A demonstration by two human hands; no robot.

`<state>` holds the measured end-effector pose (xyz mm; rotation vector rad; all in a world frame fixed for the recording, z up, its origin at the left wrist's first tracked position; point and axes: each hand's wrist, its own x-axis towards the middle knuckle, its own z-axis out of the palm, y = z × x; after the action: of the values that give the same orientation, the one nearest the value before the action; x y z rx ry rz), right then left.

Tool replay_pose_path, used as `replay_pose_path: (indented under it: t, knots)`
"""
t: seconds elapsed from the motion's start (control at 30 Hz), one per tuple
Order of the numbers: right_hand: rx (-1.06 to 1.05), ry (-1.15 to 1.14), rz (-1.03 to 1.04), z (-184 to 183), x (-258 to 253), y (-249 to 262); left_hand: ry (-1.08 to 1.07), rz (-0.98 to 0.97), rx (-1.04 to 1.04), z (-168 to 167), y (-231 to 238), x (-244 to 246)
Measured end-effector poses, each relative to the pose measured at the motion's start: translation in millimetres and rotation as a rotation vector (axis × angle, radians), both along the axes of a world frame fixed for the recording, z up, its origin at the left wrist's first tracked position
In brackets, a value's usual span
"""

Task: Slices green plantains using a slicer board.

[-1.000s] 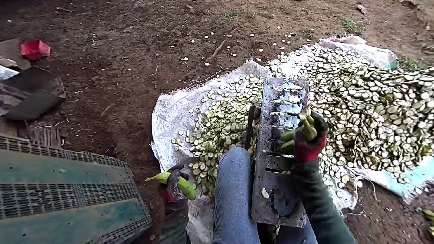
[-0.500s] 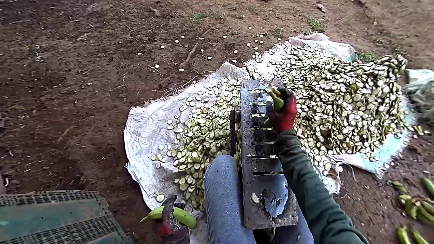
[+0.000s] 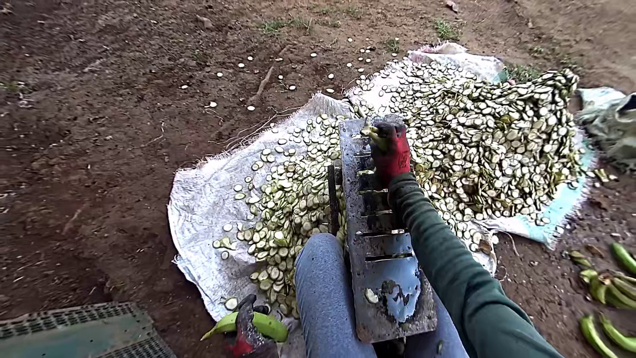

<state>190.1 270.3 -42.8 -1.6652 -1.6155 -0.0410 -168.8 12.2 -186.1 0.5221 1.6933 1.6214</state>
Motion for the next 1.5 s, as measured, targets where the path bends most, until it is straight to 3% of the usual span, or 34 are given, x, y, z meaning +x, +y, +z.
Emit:
replay_pose_path:
  t: [0.1,0.23,0.3,0.37,0.43,0.53,0.6,0.67,0.83,0.9,0.97,1.13,1.23,1.3,1.43,1.5]
  knots:
    - [-0.052,-0.030,0.025,4,-12,-60,0.003,-0.007,-0.028,-5,-5,-6]
    - [0.118,-0.001,0.046,-57,-35,-242,0.031,-0.024,-0.093,-11,-3,-9]
    - [0.158,-0.016,0.095,-72,-41,-272,0.029,-0.023,-0.129,-16,1,-6]
    - [0.224,-0.059,0.104,-64,-39,-226,0.021,-0.012,-0.146,-19,8,-3]
    - [0.226,-0.102,0.075,-48,-29,-141,0.005,-0.008,-0.119,-24,12,-3]
    - [0.045,-0.064,-0.028,-15,-17,-24,-0.016,-0.034,-0.075,-2,6,4]
    - [-0.042,-0.058,-0.083,5,-13,21,-0.009,-0.047,-0.045,4,2,2]
    - [-0.032,0.002,-0.061,7,-14,3,0.027,-0.055,-0.033,4,-4,-4]
    - [0.097,0.085,-0.003,-56,-35,-222,0.046,-0.002,-0.097,-7,-3,-12]
    - [0.095,0.032,-0.026,-67,-45,-258,0.049,-0.009,-0.129,-12,1,-11]
    - [0.115,-0.023,0.000,-62,-42,-219,0.048,-0.001,-0.159,-13,6,-8]
    - [-0.053,-0.128,-0.041,-19,-14,-21,0.065,-0.011,-0.058,-9,7,-1]
    - [-0.181,-0.098,-0.131,7,-13,17,0.044,0.012,-0.029,5,1,4]
    - [-0.176,-0.026,-0.112,-5,-16,-37,0.042,0.016,-0.042,6,-3,4]
    - [-0.059,-0.043,-0.080,-67,-37,-226,0.042,-0.014,-0.047,-19,-4,-9]
    - [-0.030,-0.086,-0.083,-78,-46,-259,0.065,-0.043,-0.067,-20,-1,-8]
